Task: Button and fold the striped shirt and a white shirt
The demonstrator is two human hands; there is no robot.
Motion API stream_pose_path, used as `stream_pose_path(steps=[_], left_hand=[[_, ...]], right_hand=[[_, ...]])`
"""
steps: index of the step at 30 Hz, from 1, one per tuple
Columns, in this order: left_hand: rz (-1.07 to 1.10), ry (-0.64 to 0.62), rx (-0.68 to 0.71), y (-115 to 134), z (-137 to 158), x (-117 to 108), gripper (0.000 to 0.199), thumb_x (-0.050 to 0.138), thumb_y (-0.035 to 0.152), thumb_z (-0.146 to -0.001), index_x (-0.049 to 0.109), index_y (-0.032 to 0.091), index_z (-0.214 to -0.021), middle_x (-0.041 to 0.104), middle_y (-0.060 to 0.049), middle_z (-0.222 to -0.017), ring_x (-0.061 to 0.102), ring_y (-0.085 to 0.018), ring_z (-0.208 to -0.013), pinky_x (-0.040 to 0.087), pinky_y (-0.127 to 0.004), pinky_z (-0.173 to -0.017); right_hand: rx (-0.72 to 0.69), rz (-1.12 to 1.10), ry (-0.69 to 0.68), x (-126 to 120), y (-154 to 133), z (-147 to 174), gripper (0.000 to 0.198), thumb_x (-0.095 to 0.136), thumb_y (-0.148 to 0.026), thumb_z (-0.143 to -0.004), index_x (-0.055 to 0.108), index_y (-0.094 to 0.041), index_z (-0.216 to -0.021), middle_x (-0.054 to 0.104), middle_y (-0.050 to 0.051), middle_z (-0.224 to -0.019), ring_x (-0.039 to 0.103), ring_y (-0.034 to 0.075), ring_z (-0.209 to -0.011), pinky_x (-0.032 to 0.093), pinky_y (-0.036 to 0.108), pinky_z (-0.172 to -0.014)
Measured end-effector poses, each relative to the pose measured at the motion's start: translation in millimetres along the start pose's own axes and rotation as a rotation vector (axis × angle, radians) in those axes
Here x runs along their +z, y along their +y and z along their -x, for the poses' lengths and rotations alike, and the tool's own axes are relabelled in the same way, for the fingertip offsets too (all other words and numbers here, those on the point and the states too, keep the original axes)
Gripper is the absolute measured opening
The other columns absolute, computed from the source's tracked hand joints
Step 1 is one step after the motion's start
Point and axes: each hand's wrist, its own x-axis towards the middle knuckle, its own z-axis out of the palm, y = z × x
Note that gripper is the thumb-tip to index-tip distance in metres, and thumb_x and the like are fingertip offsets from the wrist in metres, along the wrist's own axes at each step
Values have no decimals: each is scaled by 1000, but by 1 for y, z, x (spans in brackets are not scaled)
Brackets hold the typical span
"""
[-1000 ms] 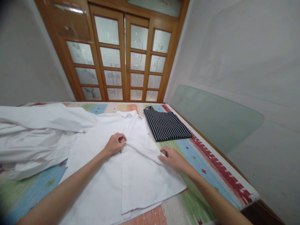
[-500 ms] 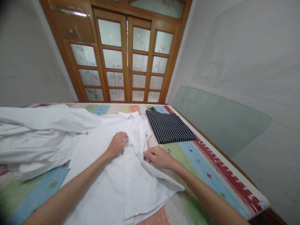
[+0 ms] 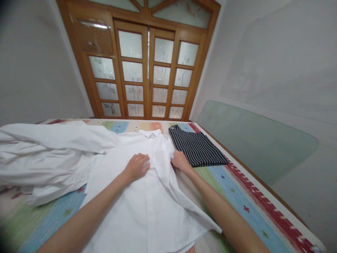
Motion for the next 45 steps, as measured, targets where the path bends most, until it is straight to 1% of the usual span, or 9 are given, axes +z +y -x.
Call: stream_pose_path(steps=[8,13,18,22,26,33,39,41,45], left_hand=[[105,74,-15,-7,1,3,16,53,23,-87,62,18,-99,68,-10,-106,58,-26,-103,45,-41,-89],[124,83,-22,-7,-1,4,14,54,22,-85,62,18,-96,67,-11,-106,57,-27,-103,45,-42,-89],[145,84,-29,-7,-1,5,14,54,22,-85,62,19,-97,67,-11,-107,58,-27,-103,46,-43,-90],[108,65,-24,-8,-1,7,20,54,23,-85,61,17,-103,66,-13,-115,57,-27,-110,46,-42,-94],[96,70,-12,-10,-1,12,29,53,22,-86,59,15,-113,61,-15,-129,54,-27,-121,43,-42,-102],[204,110,-4,-11,-1,15,48,52,21,-85,47,13,-132,59,-18,-131,54,-29,-122,44,-47,-103],[294,191,117,-10,0,7,77,51,13,-81,19,19,-152,37,-15,-153,43,-26,-134,40,-44,-108],[290,171,186,-10,-1,8,75,50,9,-80,26,24,-150,36,-10,-154,41,-25,-136,39,-44,-109],[266,99,208,-11,-3,12,51,50,9,-83,53,23,-133,57,-8,-137,52,-24,-125,45,-44,-103]], right_hand=[[-88,-196,115,-21,3,-21,25,58,-10,-73,71,-15,-93,72,4,-79,64,16,-75,41,22,-66],[-82,-134,209,-33,12,-25,18,55,-14,-74,72,-18,-82,71,4,-75,63,17,-73,39,23,-65],[23,-114,319,-35,21,-31,22,51,-23,-85,72,-17,-90,72,7,-81,64,19,-76,39,25,-66],[48,-212,233,-31,24,-34,26,52,-27,-87,72,-14,-96,72,9,-87,65,19,-79,41,24,-69],[-144,-253,166,-23,22,-29,45,60,-14,-76,63,-14,-121,72,6,-94,64,17,-81,43,24,-75],[-321,-228,274,-6,-1,-9,28,51,-10,-82,71,-15,-99,70,8,-96,62,18,-84,45,26,-80],[-692,-40,210,11,-28,14,24,54,-14,-88,71,-21,-103,66,8,-99,60,18,-92,45,27,-83],[-751,20,193,15,-33,17,22,52,-16,-90,70,-22,-102,65,9,-100,59,19,-94,46,28,-81],[-754,65,184,15,-38,20,20,51,-15,-90,67,-21,-99,64,9,-100,57,20,-96,45,29,-82]])
